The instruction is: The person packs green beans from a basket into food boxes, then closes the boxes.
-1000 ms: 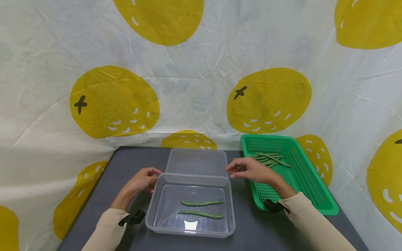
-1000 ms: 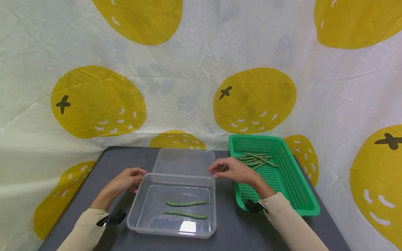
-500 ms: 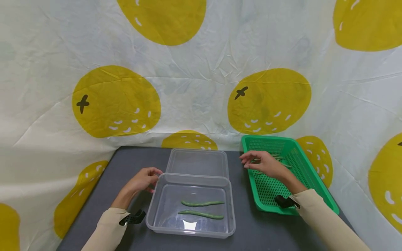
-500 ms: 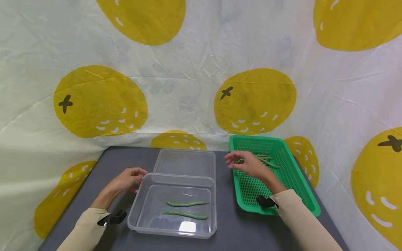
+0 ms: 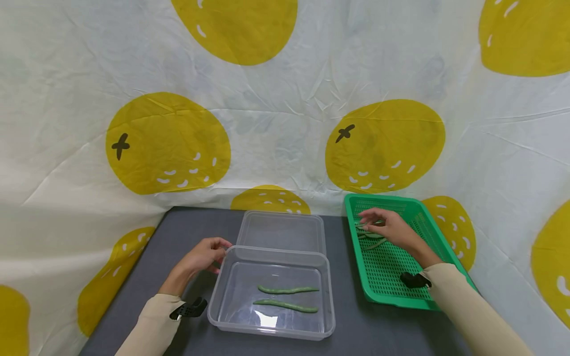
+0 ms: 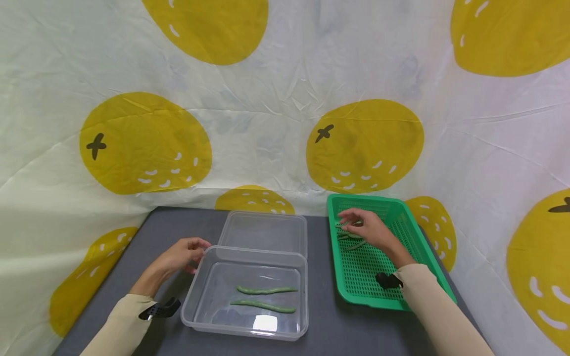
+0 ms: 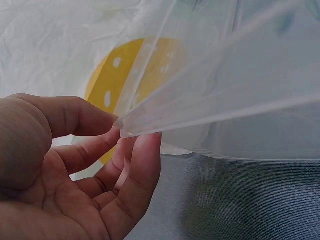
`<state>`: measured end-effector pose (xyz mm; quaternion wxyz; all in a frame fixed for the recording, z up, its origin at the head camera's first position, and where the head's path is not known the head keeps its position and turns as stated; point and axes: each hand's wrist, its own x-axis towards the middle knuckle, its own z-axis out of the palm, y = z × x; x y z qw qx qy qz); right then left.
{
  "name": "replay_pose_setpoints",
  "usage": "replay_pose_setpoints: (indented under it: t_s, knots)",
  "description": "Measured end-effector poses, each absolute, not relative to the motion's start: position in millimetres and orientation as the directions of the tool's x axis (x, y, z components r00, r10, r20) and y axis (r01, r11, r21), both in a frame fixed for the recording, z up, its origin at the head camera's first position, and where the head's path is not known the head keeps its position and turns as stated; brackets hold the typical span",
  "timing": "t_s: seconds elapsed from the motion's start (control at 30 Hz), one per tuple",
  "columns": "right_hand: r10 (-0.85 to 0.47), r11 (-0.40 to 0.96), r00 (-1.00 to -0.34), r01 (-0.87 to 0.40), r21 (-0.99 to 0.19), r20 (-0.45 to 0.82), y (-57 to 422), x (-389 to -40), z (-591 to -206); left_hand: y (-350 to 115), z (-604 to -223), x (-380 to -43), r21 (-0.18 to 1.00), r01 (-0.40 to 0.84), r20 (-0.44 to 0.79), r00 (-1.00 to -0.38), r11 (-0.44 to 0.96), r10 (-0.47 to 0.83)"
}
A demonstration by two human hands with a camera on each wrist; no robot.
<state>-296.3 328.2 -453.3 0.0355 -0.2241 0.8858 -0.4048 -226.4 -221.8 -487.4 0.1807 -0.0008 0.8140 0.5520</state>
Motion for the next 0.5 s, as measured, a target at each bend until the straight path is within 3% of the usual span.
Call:
replay_pose_setpoints:
  t_s: [0.5]
  knots:
    - [-0.373, 0.615, -0.923, -0.323, -0.719, 0.096, 365, -314, -470, -223, -489, -229, 0.898, -0.203, -0.293, -0.938, 0.389, 0.187]
